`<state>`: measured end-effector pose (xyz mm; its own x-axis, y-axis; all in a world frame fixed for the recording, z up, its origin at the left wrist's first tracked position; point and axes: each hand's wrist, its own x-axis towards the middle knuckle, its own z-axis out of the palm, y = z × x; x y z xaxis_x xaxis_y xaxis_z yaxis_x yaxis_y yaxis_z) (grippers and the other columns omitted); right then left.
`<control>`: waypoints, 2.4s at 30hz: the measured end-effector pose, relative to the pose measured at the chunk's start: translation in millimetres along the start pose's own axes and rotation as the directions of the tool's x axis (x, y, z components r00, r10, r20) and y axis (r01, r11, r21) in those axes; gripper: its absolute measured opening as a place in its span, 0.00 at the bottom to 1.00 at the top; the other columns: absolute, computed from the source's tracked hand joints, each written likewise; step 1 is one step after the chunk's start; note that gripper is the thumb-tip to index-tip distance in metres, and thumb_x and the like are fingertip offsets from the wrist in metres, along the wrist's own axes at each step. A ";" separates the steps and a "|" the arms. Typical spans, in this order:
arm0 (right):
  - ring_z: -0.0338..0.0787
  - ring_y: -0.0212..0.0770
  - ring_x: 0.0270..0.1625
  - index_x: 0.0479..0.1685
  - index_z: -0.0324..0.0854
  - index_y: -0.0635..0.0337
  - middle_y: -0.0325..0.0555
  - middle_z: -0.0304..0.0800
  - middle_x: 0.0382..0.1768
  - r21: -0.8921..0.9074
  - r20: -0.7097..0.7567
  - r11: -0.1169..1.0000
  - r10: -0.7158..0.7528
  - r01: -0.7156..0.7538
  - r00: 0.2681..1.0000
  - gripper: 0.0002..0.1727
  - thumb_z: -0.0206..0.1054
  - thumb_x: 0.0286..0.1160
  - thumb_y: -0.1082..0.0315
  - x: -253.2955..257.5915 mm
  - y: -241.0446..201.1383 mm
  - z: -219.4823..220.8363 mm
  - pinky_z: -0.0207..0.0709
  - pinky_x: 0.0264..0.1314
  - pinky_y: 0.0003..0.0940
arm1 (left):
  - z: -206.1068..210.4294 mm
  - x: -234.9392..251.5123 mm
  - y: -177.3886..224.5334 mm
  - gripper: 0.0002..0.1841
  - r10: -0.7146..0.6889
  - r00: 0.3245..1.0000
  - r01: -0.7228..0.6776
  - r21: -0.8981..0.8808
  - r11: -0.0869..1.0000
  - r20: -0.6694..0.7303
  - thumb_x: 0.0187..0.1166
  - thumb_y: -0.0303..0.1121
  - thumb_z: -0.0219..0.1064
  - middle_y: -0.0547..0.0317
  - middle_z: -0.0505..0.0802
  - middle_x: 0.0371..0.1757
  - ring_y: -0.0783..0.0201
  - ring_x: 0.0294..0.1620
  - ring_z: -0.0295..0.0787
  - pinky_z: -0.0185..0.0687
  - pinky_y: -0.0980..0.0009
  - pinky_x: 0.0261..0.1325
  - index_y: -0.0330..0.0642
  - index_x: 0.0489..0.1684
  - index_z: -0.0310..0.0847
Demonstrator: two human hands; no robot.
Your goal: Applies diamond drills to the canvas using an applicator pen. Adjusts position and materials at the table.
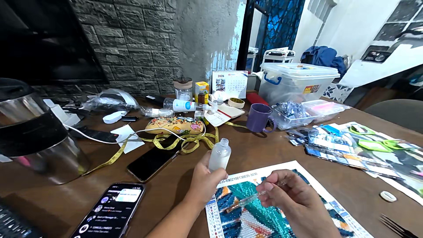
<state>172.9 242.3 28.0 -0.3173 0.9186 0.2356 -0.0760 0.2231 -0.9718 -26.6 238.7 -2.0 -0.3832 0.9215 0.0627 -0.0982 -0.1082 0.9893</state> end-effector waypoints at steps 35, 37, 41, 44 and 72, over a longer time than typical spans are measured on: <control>0.95 0.34 0.37 0.48 0.76 0.61 0.39 0.94 0.38 0.027 0.005 1.000 0.009 -0.009 1.000 0.06 0.61 0.80 0.79 5.2 4.8 1.0 0.92 0.43 0.30 | -0.4 0.5 -1.1 0.24 0.014 1.000 -0.014 -0.015 1.000 0.007 0.53 0.23 0.66 0.61 0.92 0.39 0.73 0.37 0.90 0.84 0.78 0.37 0.39 0.55 0.80; 0.95 0.34 0.37 0.48 0.76 0.61 0.40 0.94 0.38 -0.002 0.006 1.000 0.022 -0.022 1.000 0.06 0.61 0.80 0.79 5.0 4.4 4.8 0.92 0.43 0.30 | -0.2 0.3 -0.7 0.24 0.009 1.000 -0.009 -0.019 1.000 0.006 0.53 0.23 0.67 0.60 0.92 0.39 0.73 0.37 0.90 0.84 0.77 0.37 0.39 0.56 0.80; 0.95 0.33 0.36 0.48 0.76 0.62 0.40 0.94 0.37 -0.044 -0.029 0.998 0.033 -0.034 0.999 0.05 0.60 0.80 0.79 6.7 3.2 2.1 0.92 0.42 0.28 | -0.8 0.9 -1.1 0.25 0.005 1.000 -0.005 -0.012 1.000 0.013 0.53 0.24 0.67 0.61 0.92 0.39 0.73 0.36 0.90 0.84 0.77 0.36 0.40 0.56 0.80; 0.94 0.32 0.35 0.47 0.76 0.61 0.38 0.93 0.36 -0.061 -0.076 0.998 0.007 -0.012 0.997 0.06 0.60 0.78 0.78 9.2 4.3 -4.2 0.91 0.40 0.27 | -0.6 0.5 -0.3 0.25 -0.001 1.000 0.001 -0.006 1.000 0.010 0.53 0.24 0.67 0.61 0.92 0.39 0.73 0.36 0.90 0.84 0.77 0.37 0.39 0.56 0.80; 0.90 0.29 0.26 0.40 0.78 0.60 0.38 0.91 0.28 -0.094 -0.282 0.993 0.036 -0.065 0.959 0.05 0.59 0.74 0.78 18.6 -1.7 -40.4 0.85 0.30 0.22 | 1.5 -0.2 -1.2 0.26 0.019 0.999 -0.019 -0.006 1.000 -0.026 0.51 0.23 0.66 0.61 0.92 0.38 0.72 0.36 0.90 0.85 0.77 0.36 0.37 0.56 0.79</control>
<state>205.3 272.2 34.1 -0.0401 0.9807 0.1914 0.0342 0.1928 -0.9806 -25.0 239.2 -3.1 -0.4090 0.9092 0.0776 -0.0965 -0.1276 0.9871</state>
